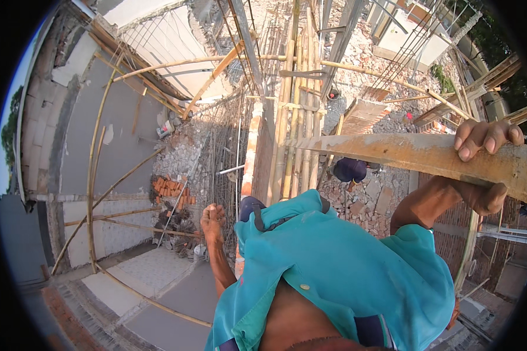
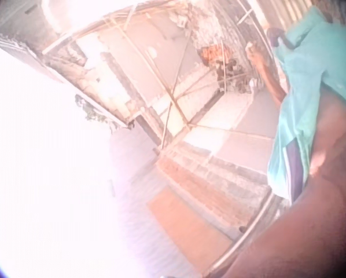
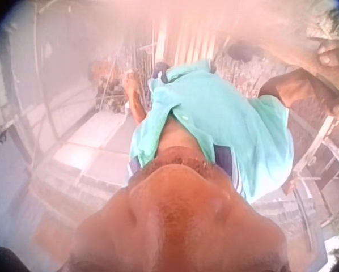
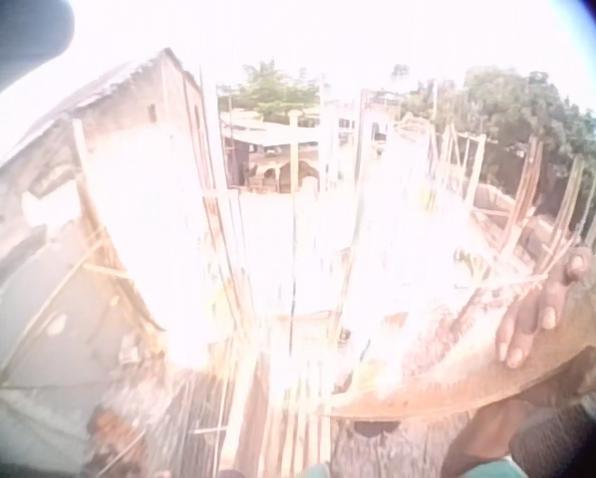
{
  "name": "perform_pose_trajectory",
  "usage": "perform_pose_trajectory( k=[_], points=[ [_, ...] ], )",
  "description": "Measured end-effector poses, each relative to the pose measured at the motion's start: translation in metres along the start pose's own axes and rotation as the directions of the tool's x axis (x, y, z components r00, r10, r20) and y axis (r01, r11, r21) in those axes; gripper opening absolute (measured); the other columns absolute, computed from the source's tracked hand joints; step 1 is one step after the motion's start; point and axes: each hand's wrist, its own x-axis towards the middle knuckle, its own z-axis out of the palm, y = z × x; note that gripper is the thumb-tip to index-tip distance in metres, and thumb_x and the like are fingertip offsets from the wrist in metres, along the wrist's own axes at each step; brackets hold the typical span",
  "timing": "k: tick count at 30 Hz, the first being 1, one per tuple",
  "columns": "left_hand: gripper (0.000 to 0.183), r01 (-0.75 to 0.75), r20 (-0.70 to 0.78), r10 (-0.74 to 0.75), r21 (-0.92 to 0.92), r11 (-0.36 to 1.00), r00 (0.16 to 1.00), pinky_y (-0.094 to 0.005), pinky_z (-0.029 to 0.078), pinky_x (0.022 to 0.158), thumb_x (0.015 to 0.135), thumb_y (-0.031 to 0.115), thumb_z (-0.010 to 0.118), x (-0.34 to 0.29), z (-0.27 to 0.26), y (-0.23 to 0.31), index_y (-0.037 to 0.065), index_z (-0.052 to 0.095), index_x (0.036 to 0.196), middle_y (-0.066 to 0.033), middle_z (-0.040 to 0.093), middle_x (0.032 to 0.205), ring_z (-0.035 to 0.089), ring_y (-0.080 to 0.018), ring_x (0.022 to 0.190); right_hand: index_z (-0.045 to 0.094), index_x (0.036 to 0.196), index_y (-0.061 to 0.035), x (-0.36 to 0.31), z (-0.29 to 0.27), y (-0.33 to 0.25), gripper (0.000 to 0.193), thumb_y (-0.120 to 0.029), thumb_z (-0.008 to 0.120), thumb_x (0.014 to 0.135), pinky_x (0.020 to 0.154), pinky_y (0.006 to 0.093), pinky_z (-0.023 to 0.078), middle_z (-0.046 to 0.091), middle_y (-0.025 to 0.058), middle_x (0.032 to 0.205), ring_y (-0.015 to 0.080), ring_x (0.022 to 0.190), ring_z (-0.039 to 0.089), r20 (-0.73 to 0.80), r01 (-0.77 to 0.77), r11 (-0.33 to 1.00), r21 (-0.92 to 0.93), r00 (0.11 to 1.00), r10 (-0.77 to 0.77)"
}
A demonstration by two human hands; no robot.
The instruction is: The person positions bamboo poles on a bamboo scaffolding platform and secures them using wire and pliers. They repeatedly wrap wire around pole joints and twist it to tighten the connections.
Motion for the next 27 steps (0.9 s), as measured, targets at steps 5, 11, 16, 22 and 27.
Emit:
perform_pose_trajectory(
  k=[5,11,16,22,27],
  points=[
    [0.036,-0.184,-0.096,0.185,0.020,0.983,0.978,-0.0364,0.053,0.084,0.106,0.037,0.058,0.012,-0.008,0.055,0.008,0.060,0.127,-0.0073,0.070,0.117,0.067,-0.0194,0.105,0.037,0.147,0.0033,0.024,-0.014,0.015,0.084,-0.036,0.074,0.082,0.074,0.0404,0.046,0.054,0.0114,0.107,0.0224,0.078,0.062,0.051,0.019,0.993,-0.114,0.999,-0.013],
    [0.031,-0.360,-0.135,0.367,0.073,0.930,0.920,-0.0381,0.053,0.088,0.108,0.030,0.056,0.036,0.015,0.140,0.005,0.061,0.126,-0.0077,0.070,0.117,0.067,-0.0190,0.107,0.043,0.131,0.0003,0.040,-0.029,0.043,0.071,-0.039,0.076,0.083,0.074,0.0407,0.043,0.051,0.0081,0.095,0.0215,0.075,0.061,0.048,0.062,0.967,-0.245,0.997,-0.052],
    [0.031,-0.590,-0.060,0.593,0.060,0.805,0.803,-0.0345,0.052,0.093,0.106,0.021,0.060,0.094,0.078,0.245,-0.002,0.059,0.127,-0.0131,0.069,0.117,0.065,-0.0174,0.106,0.040,0.130,0.0019,0.053,-0.053,0.084,0.072,-0.038,0.077,0.082,0.072,0.0382,0.043,0.048,0.0064,0.092,0.0195,0.072,0.060,-0.052,0.068,0.927,-0.368,0.994,-0.093],
    [0.038,-0.795,0.125,0.785,0.100,0.598,0.606,-0.0369,0.050,0.102,0.106,0.017,0.058,0.162,0.202,0.403,-0.004,0.055,0.137,-0.0168,0.066,0.126,0.062,-0.0232,0.121,0.039,0.138,0.0032,0.105,-0.092,0.169,0.082,-0.034,0.080,0.077,0.069,0.0355,0.045,0.049,0.0049,0.091,0.0164,0.068,0.063,-0.159,0.072,0.863,-0.500,0.972,-0.173],
    [0.046,-0.911,0.219,0.894,-0.048,0.410,0.391,-0.0397,0.050,0.106,0.105,0.024,0.061,0.208,0.288,0.537,-0.005,0.052,0.140,-0.0203,0.063,0.133,0.060,-0.0276,0.126,0.039,0.134,0.0033,0.162,-0.128,0.228,0.075,-0.033,0.074,0.078,0.067,0.0335,0.042,0.046,0.0055,0.089,0.0158,0.065,0.057,-0.143,0.072,0.858,-0.508,0.976,-0.166]
  ],
)
